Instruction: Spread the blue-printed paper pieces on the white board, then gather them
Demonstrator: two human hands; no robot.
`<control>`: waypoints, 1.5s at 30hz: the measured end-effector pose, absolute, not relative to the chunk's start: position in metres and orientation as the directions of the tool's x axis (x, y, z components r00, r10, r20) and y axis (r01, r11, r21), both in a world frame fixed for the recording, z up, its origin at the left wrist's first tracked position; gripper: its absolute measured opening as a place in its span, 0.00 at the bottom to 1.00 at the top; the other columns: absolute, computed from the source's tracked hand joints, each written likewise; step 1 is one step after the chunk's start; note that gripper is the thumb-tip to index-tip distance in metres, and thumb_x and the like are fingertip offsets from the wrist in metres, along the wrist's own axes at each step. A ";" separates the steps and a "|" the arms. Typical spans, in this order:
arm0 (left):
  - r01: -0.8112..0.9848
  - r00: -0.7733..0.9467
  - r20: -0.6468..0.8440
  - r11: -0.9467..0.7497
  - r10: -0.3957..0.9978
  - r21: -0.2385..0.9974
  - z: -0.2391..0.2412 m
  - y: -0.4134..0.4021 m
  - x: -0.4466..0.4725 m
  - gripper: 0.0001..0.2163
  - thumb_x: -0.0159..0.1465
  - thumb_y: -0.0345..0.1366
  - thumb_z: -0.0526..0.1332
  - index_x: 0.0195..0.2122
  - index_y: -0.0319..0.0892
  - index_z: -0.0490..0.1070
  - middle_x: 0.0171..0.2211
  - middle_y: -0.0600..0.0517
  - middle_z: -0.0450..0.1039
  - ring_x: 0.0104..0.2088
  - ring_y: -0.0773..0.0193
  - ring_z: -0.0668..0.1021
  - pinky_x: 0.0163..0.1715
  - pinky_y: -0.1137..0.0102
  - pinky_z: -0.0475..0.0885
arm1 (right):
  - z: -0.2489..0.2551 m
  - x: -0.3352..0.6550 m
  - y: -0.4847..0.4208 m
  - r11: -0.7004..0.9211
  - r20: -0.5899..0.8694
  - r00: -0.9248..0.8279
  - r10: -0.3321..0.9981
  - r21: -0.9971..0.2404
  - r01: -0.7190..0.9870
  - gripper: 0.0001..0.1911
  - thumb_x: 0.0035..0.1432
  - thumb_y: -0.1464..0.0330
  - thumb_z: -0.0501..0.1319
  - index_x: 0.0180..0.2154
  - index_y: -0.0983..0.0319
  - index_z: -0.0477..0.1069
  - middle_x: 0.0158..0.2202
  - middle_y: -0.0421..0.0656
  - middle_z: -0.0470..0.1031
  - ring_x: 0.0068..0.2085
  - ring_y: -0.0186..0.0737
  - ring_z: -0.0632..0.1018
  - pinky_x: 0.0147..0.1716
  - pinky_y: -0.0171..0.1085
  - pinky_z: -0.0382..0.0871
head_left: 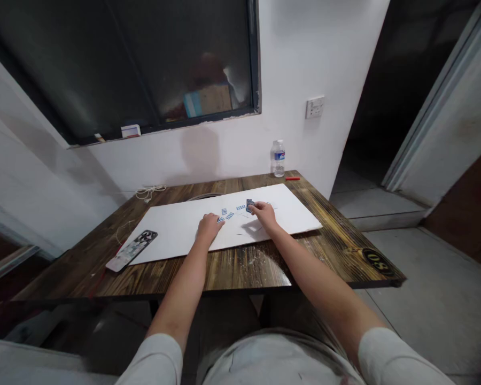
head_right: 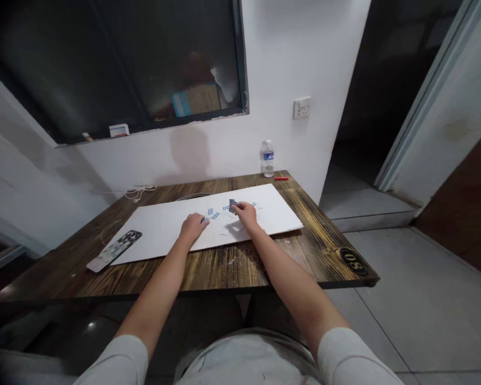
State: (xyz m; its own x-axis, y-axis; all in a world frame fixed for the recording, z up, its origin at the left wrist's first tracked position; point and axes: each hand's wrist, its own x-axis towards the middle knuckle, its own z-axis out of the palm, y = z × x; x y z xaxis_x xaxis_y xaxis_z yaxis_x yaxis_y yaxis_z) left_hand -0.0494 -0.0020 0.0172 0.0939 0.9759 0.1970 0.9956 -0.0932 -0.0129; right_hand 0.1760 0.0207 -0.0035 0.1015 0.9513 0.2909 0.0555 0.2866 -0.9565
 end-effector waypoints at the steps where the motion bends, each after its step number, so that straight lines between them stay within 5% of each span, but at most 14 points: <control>1: 0.995 0.097 0.184 -0.095 0.978 -0.023 0.017 -0.001 -0.050 0.14 0.66 0.42 0.56 0.44 0.43 0.78 0.45 0.43 0.75 0.49 0.52 0.73 0.45 0.66 0.69 | -0.003 0.176 0.020 0.284 0.289 0.098 0.952 -0.957 0.060 0.15 0.45 0.55 0.62 0.22 0.62 0.72 0.20 0.39 0.73 0.26 0.38 0.72 0.29 0.35 0.61; 9: 0.991 0.132 0.191 -0.126 0.973 -0.042 0.014 0.004 -0.049 0.15 0.65 0.30 0.53 0.46 0.45 0.78 0.44 0.44 0.77 0.45 0.55 0.77 0.43 0.66 0.69 | 0.001 0.175 0.017 0.267 0.272 0.092 0.958 -0.962 0.062 0.14 0.44 0.57 0.63 0.22 0.61 0.71 0.20 0.40 0.73 0.27 0.39 0.74 0.29 0.35 0.62; 15: 0.990 0.136 0.192 -0.125 0.972 -0.069 0.014 0.003 -0.047 0.15 0.65 0.29 0.53 0.44 0.43 0.79 0.41 0.43 0.77 0.43 0.54 0.77 0.40 0.66 0.68 | -0.002 0.175 0.019 0.279 0.286 0.092 0.954 -0.956 0.086 0.13 0.45 0.57 0.63 0.22 0.61 0.71 0.20 0.39 0.73 0.26 0.39 0.74 0.29 0.35 0.62; 21: 0.988 0.153 0.206 -0.145 0.967 -0.053 0.015 -0.002 -0.044 0.16 0.68 0.36 0.53 0.53 0.50 0.74 0.43 0.45 0.73 0.44 0.54 0.74 0.38 0.67 0.68 | -0.007 0.175 0.023 0.301 0.310 0.084 0.947 -0.948 0.102 0.14 0.46 0.57 0.62 0.21 0.61 0.70 0.19 0.39 0.71 0.25 0.38 0.72 0.29 0.35 0.61; 35: 0.997 0.070 0.251 -0.076 0.965 0.012 0.017 -0.002 -0.044 0.06 0.64 0.35 0.60 0.41 0.46 0.74 0.45 0.47 0.71 0.45 0.57 0.73 0.35 0.69 0.66 | -0.005 0.177 0.022 0.287 0.301 0.066 0.951 -0.944 0.162 0.12 0.47 0.58 0.62 0.22 0.61 0.72 0.21 0.40 0.74 0.27 0.39 0.74 0.30 0.36 0.63; 40: 0.984 -0.005 0.314 -0.052 0.949 0.172 0.017 0.002 -0.049 0.04 0.62 0.34 0.61 0.32 0.44 0.75 0.39 0.49 0.74 0.41 0.59 0.75 0.34 0.69 0.65 | -0.007 0.175 0.024 0.279 0.290 0.050 0.956 -0.947 0.161 0.12 0.47 0.59 0.63 0.23 0.61 0.73 0.20 0.40 0.73 0.26 0.38 0.73 0.28 0.35 0.61; 45: 0.761 -0.001 0.389 -0.252 0.921 0.599 0.016 0.004 -0.042 0.06 0.58 0.39 0.63 0.29 0.43 0.75 0.28 0.53 0.76 0.30 0.64 0.75 0.32 0.70 0.67 | -0.009 0.171 0.024 0.263 0.264 -0.017 0.964 -0.949 0.177 0.11 0.46 0.60 0.64 0.23 0.62 0.74 0.19 0.39 0.73 0.25 0.37 0.72 0.27 0.34 0.61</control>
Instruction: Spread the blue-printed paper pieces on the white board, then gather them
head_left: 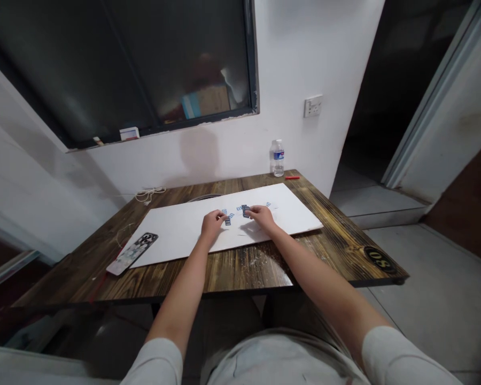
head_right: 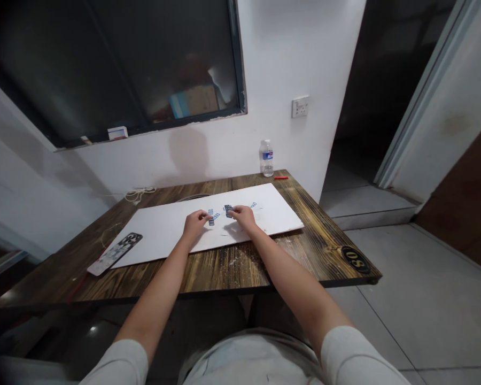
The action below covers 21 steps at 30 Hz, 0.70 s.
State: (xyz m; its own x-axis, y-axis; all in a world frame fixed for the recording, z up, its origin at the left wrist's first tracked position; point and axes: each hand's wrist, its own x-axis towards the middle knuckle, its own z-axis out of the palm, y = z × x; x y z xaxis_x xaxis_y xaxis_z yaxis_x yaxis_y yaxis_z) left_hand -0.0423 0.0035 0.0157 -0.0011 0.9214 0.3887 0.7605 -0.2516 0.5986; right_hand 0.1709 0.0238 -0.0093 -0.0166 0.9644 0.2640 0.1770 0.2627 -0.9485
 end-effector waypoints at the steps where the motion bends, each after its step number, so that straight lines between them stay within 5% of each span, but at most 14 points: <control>1: 0.684 0.025 0.390 -0.300 0.921 0.664 0.015 0.003 -0.039 0.07 0.58 0.40 0.64 0.29 0.42 0.75 0.27 0.53 0.75 0.28 0.64 0.74 0.32 0.71 0.67 | -0.009 0.170 0.023 0.269 0.267 -0.034 0.963 -0.945 0.187 0.11 0.46 0.60 0.64 0.23 0.62 0.75 0.19 0.39 0.73 0.24 0.36 0.72 0.27 0.34 0.60; 5: 0.512 0.100 0.426 -0.414 0.899 0.753 0.014 -0.001 -0.025 0.10 0.57 0.43 0.65 0.28 0.41 0.74 0.27 0.52 0.75 0.28 0.65 0.75 0.31 0.71 0.69 | -0.009 0.167 0.019 0.315 0.293 -0.125 0.948 -0.921 0.229 0.13 0.47 0.59 0.64 0.22 0.62 0.75 0.19 0.39 0.73 0.24 0.35 0.72 0.27 0.33 0.60; 13: 0.589 0.056 0.548 -0.471 0.834 0.657 0.012 -0.005 -0.019 0.12 0.59 0.45 0.64 0.27 0.41 0.75 0.29 0.51 0.75 0.31 0.65 0.75 0.32 0.71 0.69 | -0.011 0.155 0.014 0.317 0.287 -0.253 0.924 -0.944 0.088 0.19 0.49 0.52 0.64 0.27 0.63 0.78 0.18 0.39 0.74 0.24 0.35 0.72 0.28 0.33 0.63; 21: 0.521 -0.007 0.499 -0.423 0.867 0.741 0.009 -0.005 -0.016 0.11 0.59 0.44 0.65 0.29 0.40 0.75 0.28 0.52 0.77 0.30 0.65 0.77 0.31 0.71 0.70 | -0.012 0.150 0.010 0.321 0.283 -0.291 0.914 -0.943 0.092 0.13 0.47 0.59 0.64 0.27 0.63 0.78 0.20 0.39 0.75 0.25 0.36 0.74 0.29 0.33 0.63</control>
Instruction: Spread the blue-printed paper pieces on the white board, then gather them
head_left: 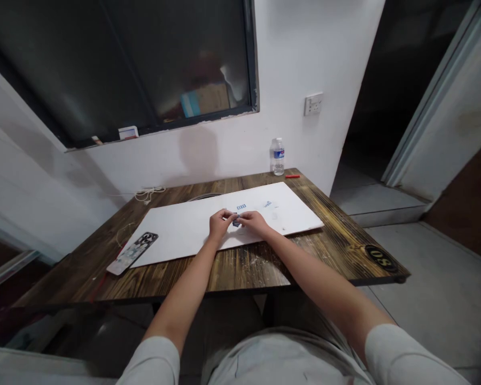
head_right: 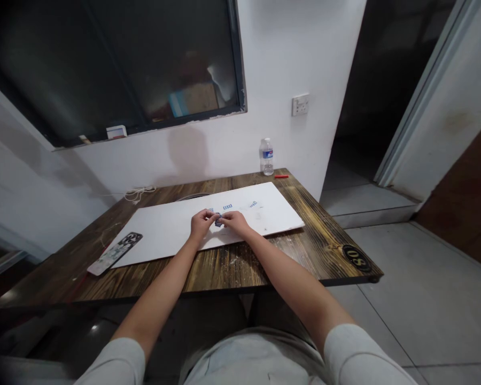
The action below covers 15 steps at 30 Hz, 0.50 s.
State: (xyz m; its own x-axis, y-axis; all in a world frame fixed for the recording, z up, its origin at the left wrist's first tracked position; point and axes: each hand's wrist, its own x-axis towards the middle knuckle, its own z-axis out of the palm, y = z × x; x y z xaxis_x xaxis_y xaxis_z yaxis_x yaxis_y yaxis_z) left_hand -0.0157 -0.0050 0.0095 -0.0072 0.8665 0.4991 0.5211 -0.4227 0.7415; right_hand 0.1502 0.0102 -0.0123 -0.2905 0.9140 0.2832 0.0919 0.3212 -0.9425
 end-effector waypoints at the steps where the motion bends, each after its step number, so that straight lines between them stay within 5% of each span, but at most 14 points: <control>1: 0.525 -0.029 0.496 -0.409 0.868 0.746 0.009 -0.004 -0.016 0.10 0.59 0.43 0.64 0.31 0.40 0.76 0.29 0.51 0.77 0.31 0.64 0.77 0.32 0.71 0.71 | -0.012 0.151 0.011 0.312 0.280 -0.258 0.925 -0.945 0.093 0.13 0.47 0.59 0.64 0.27 0.62 0.78 0.21 0.39 0.75 0.25 0.36 0.74 0.29 0.33 0.64; 4: 0.632 -0.067 0.511 -0.360 0.857 0.686 0.005 0.002 -0.022 0.09 0.62 0.38 0.62 0.40 0.40 0.76 0.37 0.49 0.79 0.37 0.62 0.78 0.38 0.69 0.73 | -0.009 0.157 0.013 0.280 0.272 -0.102 0.957 -0.957 0.070 0.14 0.48 0.58 0.63 0.27 0.62 0.77 0.22 0.40 0.76 0.27 0.37 0.75 0.30 0.34 0.65; 9: 0.885 0.140 0.446 -0.314 0.884 0.344 -0.004 0.009 -0.032 0.13 0.62 0.32 0.62 0.49 0.43 0.76 0.52 0.46 0.74 0.55 0.56 0.72 0.57 0.61 0.65 | -0.007 0.172 0.019 0.233 0.234 0.096 0.967 -0.972 0.028 0.15 0.46 0.57 0.62 0.26 0.63 0.75 0.21 0.40 0.74 0.26 0.39 0.75 0.30 0.35 0.66; 15: 0.928 0.273 0.285 -0.330 0.919 0.175 -0.006 0.009 -0.032 0.12 0.66 0.34 0.56 0.46 0.47 0.78 0.48 0.48 0.78 0.51 0.56 0.75 0.53 0.63 0.67 | -0.010 0.174 0.024 0.237 0.241 0.111 0.964 -0.970 0.052 0.15 0.46 0.56 0.62 0.26 0.62 0.75 0.20 0.39 0.73 0.26 0.39 0.75 0.31 0.36 0.66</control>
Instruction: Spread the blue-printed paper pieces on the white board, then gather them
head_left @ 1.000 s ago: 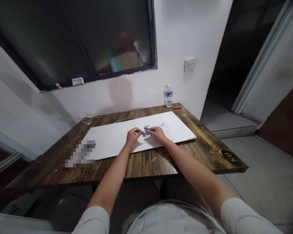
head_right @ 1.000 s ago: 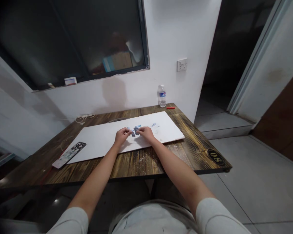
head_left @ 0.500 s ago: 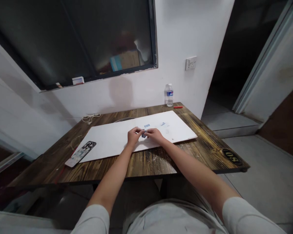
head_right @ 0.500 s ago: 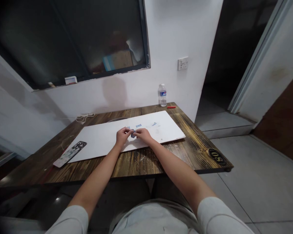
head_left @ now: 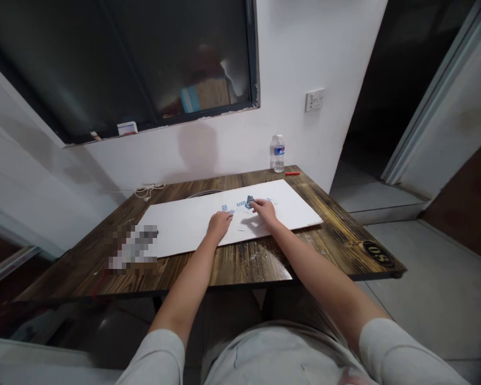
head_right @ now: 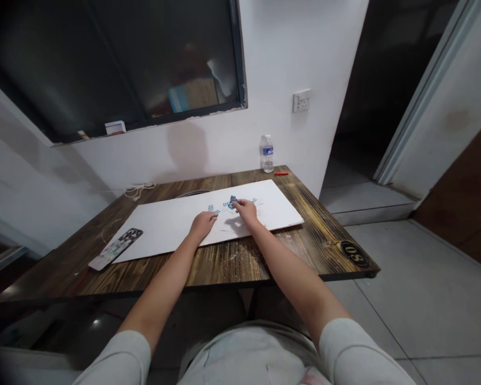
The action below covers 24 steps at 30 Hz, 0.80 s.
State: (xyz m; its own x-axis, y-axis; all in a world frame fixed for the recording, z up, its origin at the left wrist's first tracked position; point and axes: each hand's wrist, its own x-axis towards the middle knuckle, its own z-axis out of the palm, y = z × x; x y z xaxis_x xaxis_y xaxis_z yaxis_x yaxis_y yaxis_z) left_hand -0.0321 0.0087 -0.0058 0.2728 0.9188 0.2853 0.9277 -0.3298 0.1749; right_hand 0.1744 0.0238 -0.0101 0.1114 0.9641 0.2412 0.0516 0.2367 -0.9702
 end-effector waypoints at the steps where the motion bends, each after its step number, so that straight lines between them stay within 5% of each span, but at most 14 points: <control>1: 0.933 0.271 0.285 -0.324 0.919 0.158 -0.005 0.008 -0.032 0.12 0.66 0.34 0.57 0.46 0.47 0.78 0.46 0.47 0.78 0.49 0.55 0.76 0.51 0.64 0.68 | -0.010 0.174 0.024 0.239 0.243 0.108 0.964 -0.970 0.052 0.14 0.46 0.56 0.62 0.25 0.62 0.75 0.20 0.39 0.73 0.26 0.39 0.74 0.31 0.36 0.66; 6: 0.949 0.268 0.277 -0.303 0.923 0.092 0.003 0.003 -0.029 0.12 0.66 0.33 0.56 0.45 0.45 0.78 0.42 0.44 0.79 0.43 0.55 0.78 0.43 0.66 0.70 | -0.009 0.173 0.022 0.237 0.244 0.102 0.964 -0.968 0.080 0.13 0.46 0.58 0.62 0.25 0.62 0.74 0.19 0.39 0.72 0.26 0.39 0.74 0.31 0.36 0.65; 13: 0.953 0.277 0.262 -0.299 0.924 0.046 0.009 -0.003 -0.023 0.12 0.66 0.31 0.54 0.44 0.44 0.76 0.42 0.45 0.79 0.44 0.56 0.78 0.45 0.67 0.69 | -0.009 0.172 0.021 0.243 0.254 0.066 0.965 -0.959 0.143 0.12 0.48 0.59 0.62 0.25 0.61 0.75 0.20 0.39 0.74 0.26 0.38 0.75 0.30 0.35 0.65; 24: 0.934 0.185 0.376 -0.281 0.908 0.218 0.005 0.004 -0.033 0.17 0.61 0.23 0.57 0.50 0.40 0.74 0.47 0.45 0.78 0.48 0.57 0.77 0.51 0.66 0.69 | -0.013 0.163 0.014 0.387 0.395 -0.052 0.917 -0.851 0.356 0.07 0.48 0.66 0.62 0.22 0.59 0.78 0.24 0.41 0.79 0.31 0.43 0.77 0.32 0.35 0.62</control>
